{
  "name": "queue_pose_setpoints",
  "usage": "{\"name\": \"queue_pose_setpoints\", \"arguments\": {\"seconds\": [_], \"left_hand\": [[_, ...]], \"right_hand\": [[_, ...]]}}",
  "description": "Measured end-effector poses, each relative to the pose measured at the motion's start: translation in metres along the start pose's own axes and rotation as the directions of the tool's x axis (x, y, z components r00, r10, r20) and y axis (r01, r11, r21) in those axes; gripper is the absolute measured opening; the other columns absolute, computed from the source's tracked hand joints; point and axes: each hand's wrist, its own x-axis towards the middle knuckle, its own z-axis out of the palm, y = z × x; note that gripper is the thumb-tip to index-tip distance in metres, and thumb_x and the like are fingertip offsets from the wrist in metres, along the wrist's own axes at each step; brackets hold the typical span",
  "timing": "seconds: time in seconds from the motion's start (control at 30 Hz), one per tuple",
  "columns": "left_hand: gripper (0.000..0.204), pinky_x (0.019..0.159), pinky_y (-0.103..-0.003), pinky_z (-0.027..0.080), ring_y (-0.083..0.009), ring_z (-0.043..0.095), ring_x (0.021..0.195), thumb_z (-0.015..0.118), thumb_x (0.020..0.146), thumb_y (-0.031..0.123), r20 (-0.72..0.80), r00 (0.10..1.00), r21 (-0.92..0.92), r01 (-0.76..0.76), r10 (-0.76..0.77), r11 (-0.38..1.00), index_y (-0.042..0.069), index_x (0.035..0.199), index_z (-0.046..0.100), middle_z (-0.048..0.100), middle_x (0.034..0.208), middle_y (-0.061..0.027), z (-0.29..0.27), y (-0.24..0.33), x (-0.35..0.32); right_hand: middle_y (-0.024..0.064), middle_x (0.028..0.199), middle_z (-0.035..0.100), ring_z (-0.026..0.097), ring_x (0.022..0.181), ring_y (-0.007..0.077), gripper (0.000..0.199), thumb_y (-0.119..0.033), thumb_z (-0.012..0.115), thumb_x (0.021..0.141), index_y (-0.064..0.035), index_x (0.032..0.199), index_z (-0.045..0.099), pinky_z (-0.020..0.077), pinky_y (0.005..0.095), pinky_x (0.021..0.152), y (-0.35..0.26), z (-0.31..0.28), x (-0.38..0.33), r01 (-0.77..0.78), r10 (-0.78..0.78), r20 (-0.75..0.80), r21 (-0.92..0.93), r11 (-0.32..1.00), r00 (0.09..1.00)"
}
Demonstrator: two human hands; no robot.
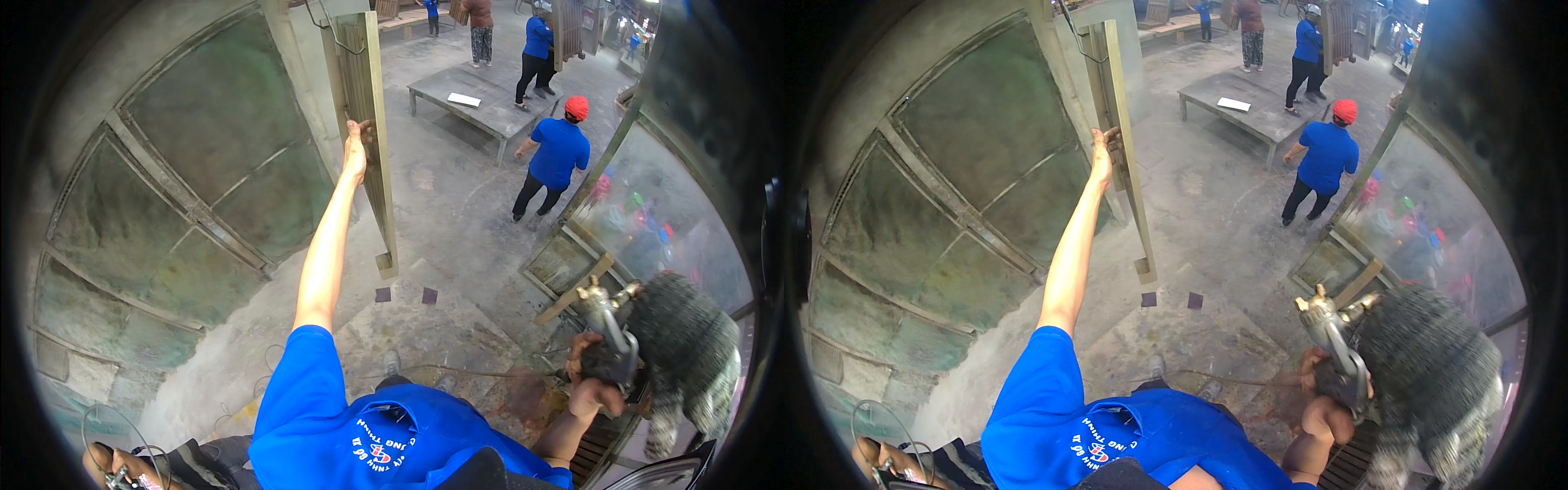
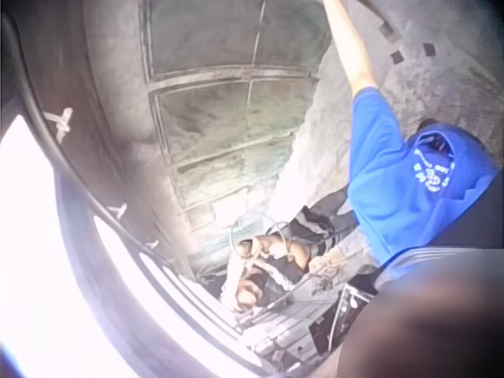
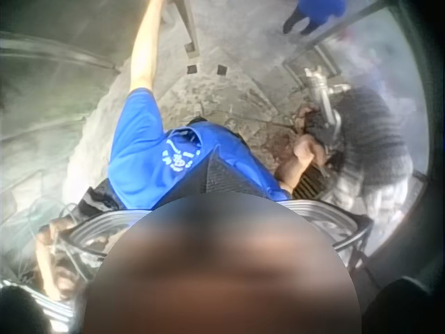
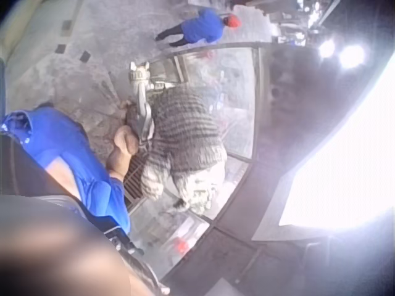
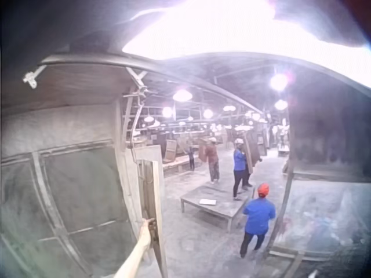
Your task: The person adjusts a spray gun, then sprays a wooden slatted panel with paint. They wipe the gun with a cloth and continue spraying the panel while other workers move nearby.
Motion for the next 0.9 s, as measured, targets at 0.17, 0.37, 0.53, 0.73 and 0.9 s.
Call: {"name": "queue_pose_setpoints", "arguments": {"seconds": [0.17, 0.37, 0.53, 0.73, 0.9], "left_hand": [[0.12, 0.11, -0.061, 0.027, -0.0218, 0.053, 0.12, 0.009, 0.079, 0.098, 0.082, 0.987, 0.079, 0.134, -0.14, 0.988, 0.008, 0.144, 0.054, 0.059, 0.128, -0.0045, -0.009, -0.02, 0.006], [0.11, 0.095, -0.047, 0.039, -0.0216, 0.058, 0.113, 0.008, 0.086, 0.092, 0.053, 0.958, 0.01, 0.281, -0.281, 0.96, 0.012, 0.143, 0.056, 0.065, 0.129, -0.0073, -0.009, -0.03, -0.008], [0.074, 0.085, -0.037, 0.052, -0.0207, 0.065, 0.099, 0.07, 0.089, 0.061, -0.243, 0.969, 0.064, -0.015, 0.03, 0.998, 0.003, 0.133, 0.059, 0.069, 0.116, -0.0136, 0.034, -0.008, 0.004], [0.123, 0.111, -0.048, 0.042, -0.0408, 0.053, 0.13, 0.09, 0.067, 0.047, -0.221, 0.932, 0.637, -0.085, 0.286, 0.767, 0.003, 0.157, 0.018, 0.049, 0.141, -0.0299, 0.148, 0.019, 0.008], [0.121, 0.109, -0.052, 0.044, -0.0473, 0.049, 0.133, 0.091, 0.067, 0.031, -0.354, 0.913, 0.569, 0.037, 0.204, 0.821, 0.012, 0.159, 0.015, 0.04, 0.147, -0.0355, 0.194, 0.026, 0.013]], "right_hand": [[0.0156, 0.13, 0.048, 0.047, 0.116, 0.0201, 0.121, -0.074, 0.085, 0.041, -0.0109, 0.139, 0.051, 0.044, 0.0307, 0.084, -0.009, -0.019, -0.015, -0.033, 0.033, 0.028, 0.012, 0.999, 0.999], [0.0104, 0.121, 0.062, 0.057, 0.114, 0.0246, 0.024, -0.023, 0.072, 0.086, -0.0144, 0.108, 0.069, 0.0453, 0.039, 0.095, 0.033, -0.105, -0.05, -0.489, 0.489, -0.033, -0.146, 0.86, 0.871], [0.0183, 0.087, 0.066, 0.066, 0.079, 0.027, 0.009, -0.008, 0.057, 0.092, -0.001, 0.091, 0.063, 0.0526, 0.0391, 0.076, 0.077, -0.124, -0.05, 0.512, 0.209, 0.475, -0.838, -0.188, 0.855], [0.0036, 0.068, 0.058, 0.054, 0.066, 0.0153, 0.086, -0.081, 0.043, 0.09, 0.0021, 0.081, 0.062, 0.0435, 0.0357, 0.062, 0.119, -0.115, -0.012, -0.089, 0.245, -0.014, -0.95, 0.3, 0.969], [0.0037, 0.068, 0.056, 0.051, 0.064, 0.0143, 0.094, -0.089, 0.037, 0.086, 0.002, 0.083, 0.061, 0.0428, 0.0345, 0.061, 0.105, -0.125, -0.025, -0.242, 0.296, -0.166, -0.94, 0.241, 0.94]]}}
